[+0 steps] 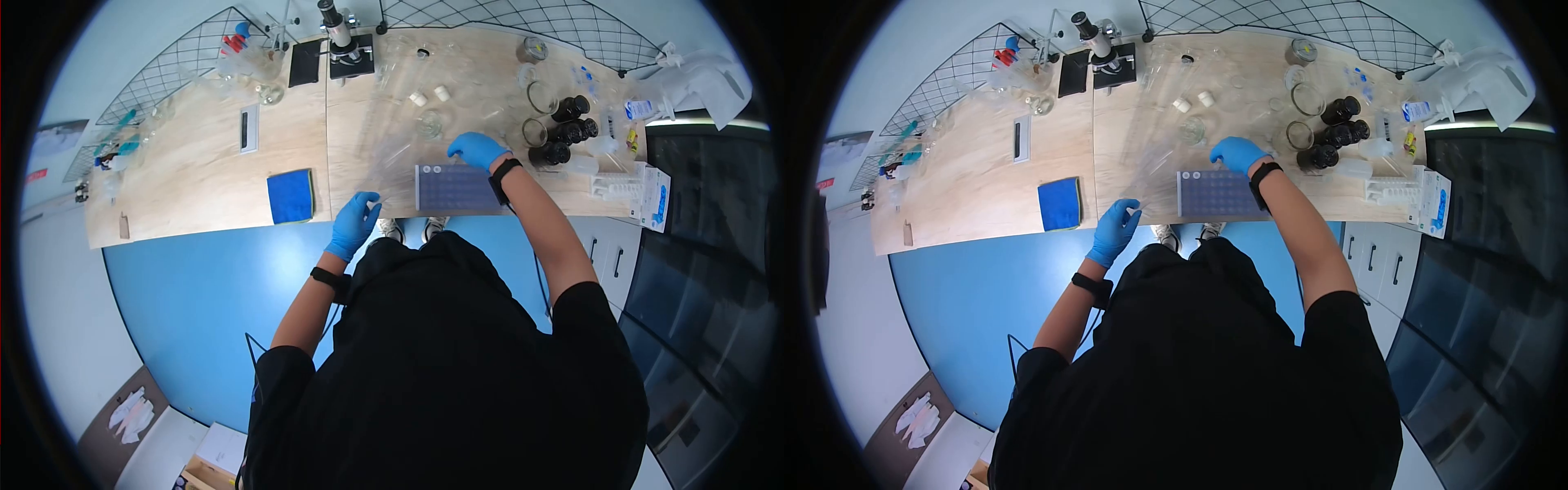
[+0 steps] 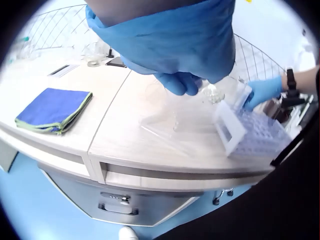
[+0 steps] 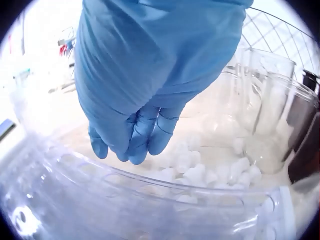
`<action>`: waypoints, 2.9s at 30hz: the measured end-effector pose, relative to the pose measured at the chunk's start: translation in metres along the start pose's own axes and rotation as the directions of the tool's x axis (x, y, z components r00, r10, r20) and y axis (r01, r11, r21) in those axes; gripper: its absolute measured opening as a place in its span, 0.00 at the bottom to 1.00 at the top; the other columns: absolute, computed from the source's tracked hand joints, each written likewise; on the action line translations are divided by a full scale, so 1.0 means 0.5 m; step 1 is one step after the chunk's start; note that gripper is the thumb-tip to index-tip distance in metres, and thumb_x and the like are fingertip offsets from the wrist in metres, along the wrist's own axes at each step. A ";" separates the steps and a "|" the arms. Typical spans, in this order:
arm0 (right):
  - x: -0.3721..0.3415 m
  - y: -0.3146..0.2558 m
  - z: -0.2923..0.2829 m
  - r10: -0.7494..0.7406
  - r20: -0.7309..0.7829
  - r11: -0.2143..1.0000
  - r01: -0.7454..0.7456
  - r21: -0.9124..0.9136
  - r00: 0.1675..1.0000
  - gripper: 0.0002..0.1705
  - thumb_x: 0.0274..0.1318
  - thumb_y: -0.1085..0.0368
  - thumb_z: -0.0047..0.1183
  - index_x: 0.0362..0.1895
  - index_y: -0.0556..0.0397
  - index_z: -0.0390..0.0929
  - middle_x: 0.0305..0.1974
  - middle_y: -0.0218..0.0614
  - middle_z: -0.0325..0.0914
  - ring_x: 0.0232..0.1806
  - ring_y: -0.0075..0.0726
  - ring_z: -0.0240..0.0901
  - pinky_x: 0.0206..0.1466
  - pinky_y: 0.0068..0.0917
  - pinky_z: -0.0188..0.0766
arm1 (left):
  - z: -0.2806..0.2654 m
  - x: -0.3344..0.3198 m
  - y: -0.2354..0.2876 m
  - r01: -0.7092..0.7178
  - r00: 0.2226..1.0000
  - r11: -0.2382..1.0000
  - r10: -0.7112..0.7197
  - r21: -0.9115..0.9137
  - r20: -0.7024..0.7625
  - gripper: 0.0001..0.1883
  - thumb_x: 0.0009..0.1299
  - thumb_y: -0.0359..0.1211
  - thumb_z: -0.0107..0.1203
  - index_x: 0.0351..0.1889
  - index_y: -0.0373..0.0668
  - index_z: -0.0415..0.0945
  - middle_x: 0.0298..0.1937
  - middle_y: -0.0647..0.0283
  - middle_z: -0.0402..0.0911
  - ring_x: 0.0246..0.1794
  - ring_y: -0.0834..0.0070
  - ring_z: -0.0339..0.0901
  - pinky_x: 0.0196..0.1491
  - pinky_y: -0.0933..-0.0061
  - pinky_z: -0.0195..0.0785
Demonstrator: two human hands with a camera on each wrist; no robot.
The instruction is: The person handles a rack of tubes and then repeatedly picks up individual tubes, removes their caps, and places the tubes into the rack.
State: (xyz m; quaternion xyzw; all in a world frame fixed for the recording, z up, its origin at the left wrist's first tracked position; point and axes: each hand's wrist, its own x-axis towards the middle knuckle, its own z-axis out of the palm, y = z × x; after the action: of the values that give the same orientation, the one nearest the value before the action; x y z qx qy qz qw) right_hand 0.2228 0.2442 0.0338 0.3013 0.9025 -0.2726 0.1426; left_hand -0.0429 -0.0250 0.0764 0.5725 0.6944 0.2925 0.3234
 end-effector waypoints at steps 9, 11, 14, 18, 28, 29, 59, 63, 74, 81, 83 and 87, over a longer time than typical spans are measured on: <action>0.043 0.018 0.023 -0.300 0.113 0.932 0.316 -0.177 0.947 0.09 0.55 0.67 0.56 0.41 0.43 0.84 0.41 0.39 0.82 0.43 0.50 0.80 0.46 0.44 0.77 | 0.028 0.012 0.062 0.098 0.992 0.848 -0.044 -0.521 0.115 0.15 0.73 0.30 0.57 0.57 0.41 0.77 0.45 0.63 0.84 0.37 0.78 0.79 0.42 0.75 0.74; 0.029 0.017 0.019 -0.268 0.022 0.959 0.269 -0.085 0.963 0.09 0.54 0.66 0.58 0.41 0.45 0.83 0.39 0.39 0.82 0.41 0.50 0.80 0.45 0.43 0.77 | 0.030 0.022 0.077 0.071 0.993 0.848 -0.012 -0.526 0.115 0.15 0.73 0.30 0.58 0.57 0.41 0.77 0.46 0.63 0.84 0.38 0.77 0.80 0.43 0.75 0.74; 0.005 -0.002 0.001 -0.140 -0.207 0.970 0.176 0.167 0.968 0.11 0.53 0.67 0.60 0.43 0.47 0.81 0.36 0.39 0.81 0.39 0.45 0.80 0.44 0.38 0.77 | 0.020 0.043 0.099 0.008 0.988 0.887 0.064 -0.462 0.139 0.14 0.73 0.31 0.58 0.55 0.41 0.78 0.47 0.62 0.84 0.39 0.76 0.80 0.43 0.75 0.74; -0.074 -0.090 -0.062 0.287 -0.388 0.749 0.047 0.661 0.876 0.11 0.56 0.68 0.62 0.45 0.50 0.81 0.37 0.35 0.82 0.40 0.28 0.80 0.46 0.28 0.76 | -0.003 0.074 0.140 0.016 0.972 0.898 0.089 -0.440 0.217 0.12 0.74 0.29 0.56 0.53 0.39 0.79 0.50 0.61 0.84 0.46 0.78 0.81 0.47 0.75 0.74; -0.234 -0.293 -0.170 0.321 -0.469 0.343 0.360 0.868 0.823 0.13 0.63 0.69 0.59 0.51 0.55 0.83 0.45 0.31 0.84 0.48 0.23 0.79 0.52 0.23 0.75 | -0.023 0.145 0.210 -0.118 0.898 0.851 0.311 -0.511 0.310 0.14 0.74 0.30 0.57 0.56 0.39 0.78 0.47 0.60 0.83 0.41 0.76 0.79 0.48 0.73 0.74; -0.241 -0.295 -0.170 0.303 -0.480 0.391 0.352 0.850 0.823 0.13 0.63 0.68 0.59 0.50 0.56 0.83 0.46 0.33 0.84 0.49 0.24 0.79 0.54 0.23 0.75 | -0.025 0.152 0.218 -0.132 0.893 0.840 0.331 -0.527 0.303 0.15 0.74 0.29 0.57 0.57 0.39 0.77 0.48 0.60 0.83 0.42 0.76 0.79 0.49 0.73 0.73; -0.314 -0.290 -0.160 -0.054 -0.758 0.899 0.362 0.246 0.650 0.16 0.60 0.70 0.57 0.53 0.55 0.83 0.51 0.44 0.83 0.49 0.43 0.83 0.52 0.33 0.80 | -0.050 0.163 0.254 -0.074 0.827 0.847 0.347 -0.527 0.442 0.14 0.72 0.28 0.58 0.55 0.35 0.79 0.45 0.58 0.84 0.42 0.75 0.81 0.49 0.74 0.74; -0.317 -0.293 -0.153 0.104 -0.683 0.787 0.360 0.501 0.723 0.18 0.63 0.72 0.54 0.57 0.56 0.80 0.56 0.43 0.81 0.56 0.37 0.80 0.59 0.30 0.75 | -0.042 0.169 0.249 -0.025 0.831 0.822 0.334 -0.570 0.445 0.14 0.73 0.29 0.58 0.55 0.36 0.79 0.45 0.58 0.84 0.44 0.75 0.81 0.51 0.74 0.73; -0.251 -0.290 -0.120 0.334 -0.750 0.639 0.448 0.626 0.571 0.16 0.60 0.74 0.59 0.53 0.57 0.79 0.49 0.36 0.83 0.49 0.27 0.80 0.53 0.24 0.76 | -0.013 0.229 0.267 -0.089 0.886 0.836 0.314 -0.541 0.340 0.14 0.73 0.30 0.58 0.56 0.40 0.80 0.45 0.60 0.84 0.44 0.79 0.79 0.50 0.75 0.73; -0.221 -0.224 -0.050 0.263 -0.810 0.809 0.337 0.481 0.525 0.12 0.60 0.70 0.60 0.48 0.56 0.80 0.43 0.40 0.83 0.44 0.35 0.82 0.47 0.29 0.77 | 0.043 0.248 0.204 -0.202 0.943 0.935 0.267 -0.292 0.201 0.14 0.69 0.32 0.62 0.51 0.42 0.82 0.41 0.61 0.84 0.36 0.75 0.79 0.43 0.74 0.73; -0.205 -0.198 -0.007 0.267 -0.790 0.791 0.342 0.507 0.552 0.11 0.60 0.70 0.60 0.47 0.56 0.80 0.43 0.40 0.83 0.43 0.35 0.82 0.46 0.29 0.77 | 0.068 0.247 0.147 -0.212 0.961 0.964 0.235 -0.162 0.144 0.11 0.67 0.31 0.62 0.46 0.41 0.83 0.41 0.59 0.84 0.35 0.71 0.80 0.43 0.73 0.74; -0.174 -0.177 0.041 0.236 -0.785 0.790 0.357 0.498 0.572 0.11 0.61 0.67 0.60 0.47 0.54 0.80 0.42 0.41 0.83 0.41 0.40 0.82 0.45 0.32 0.78 | 0.073 0.227 0.104 -0.151 0.982 0.973 0.168 -0.176 0.083 0.08 0.67 0.31 0.61 0.42 0.40 0.83 0.40 0.58 0.84 0.35 0.70 0.80 0.43 0.73 0.74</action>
State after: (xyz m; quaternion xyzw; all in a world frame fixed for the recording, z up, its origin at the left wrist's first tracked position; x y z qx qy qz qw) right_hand 0.2374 0.1323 0.0899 0.3875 0.7346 -0.3820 -0.4054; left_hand 0.0019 0.0969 0.0810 0.6106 0.6022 0.3472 0.3795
